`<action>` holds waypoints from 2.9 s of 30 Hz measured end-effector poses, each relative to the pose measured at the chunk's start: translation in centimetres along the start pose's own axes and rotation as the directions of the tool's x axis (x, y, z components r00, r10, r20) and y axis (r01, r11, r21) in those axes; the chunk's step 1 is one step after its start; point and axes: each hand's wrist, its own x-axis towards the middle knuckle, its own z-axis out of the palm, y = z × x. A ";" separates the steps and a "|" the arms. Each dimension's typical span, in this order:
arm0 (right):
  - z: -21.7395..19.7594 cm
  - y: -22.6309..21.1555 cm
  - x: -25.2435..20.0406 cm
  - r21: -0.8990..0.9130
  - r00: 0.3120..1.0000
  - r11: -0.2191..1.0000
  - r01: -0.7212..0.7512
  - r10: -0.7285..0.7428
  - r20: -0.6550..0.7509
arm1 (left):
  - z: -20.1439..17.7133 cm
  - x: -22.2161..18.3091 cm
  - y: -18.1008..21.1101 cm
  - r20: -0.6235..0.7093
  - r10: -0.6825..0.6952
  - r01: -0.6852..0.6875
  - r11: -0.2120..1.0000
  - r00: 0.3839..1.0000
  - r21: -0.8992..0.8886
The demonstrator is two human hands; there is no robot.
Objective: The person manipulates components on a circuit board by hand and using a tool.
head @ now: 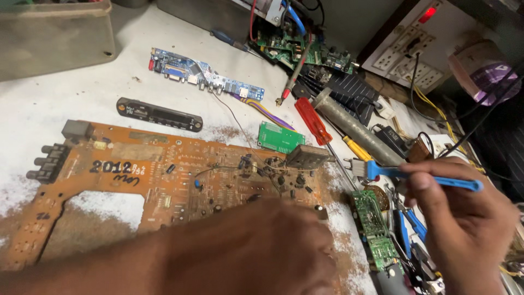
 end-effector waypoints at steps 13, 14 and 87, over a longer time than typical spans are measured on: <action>0.2 -1.4 0.0 -0.156 0.997 0.985 0.070 -0.067 0.026 | 0.8 -0.9 -0.3 0.054 -0.117 0.124 0.979 0.992 -0.163; 0.1 -1.5 0.1 -0.198 0.998 0.979 0.054 -0.051 0.023 | 0.8 -0.9 -0.3 0.069 -0.137 0.146 0.979 0.988 -0.143; 2.1 2.6 -4.5 -0.100 0.849 0.987 0.123 -0.053 0.525 | 3.7 -0.5 -5.3 -0.293 -0.432 0.106 0.694 0.853 -0.712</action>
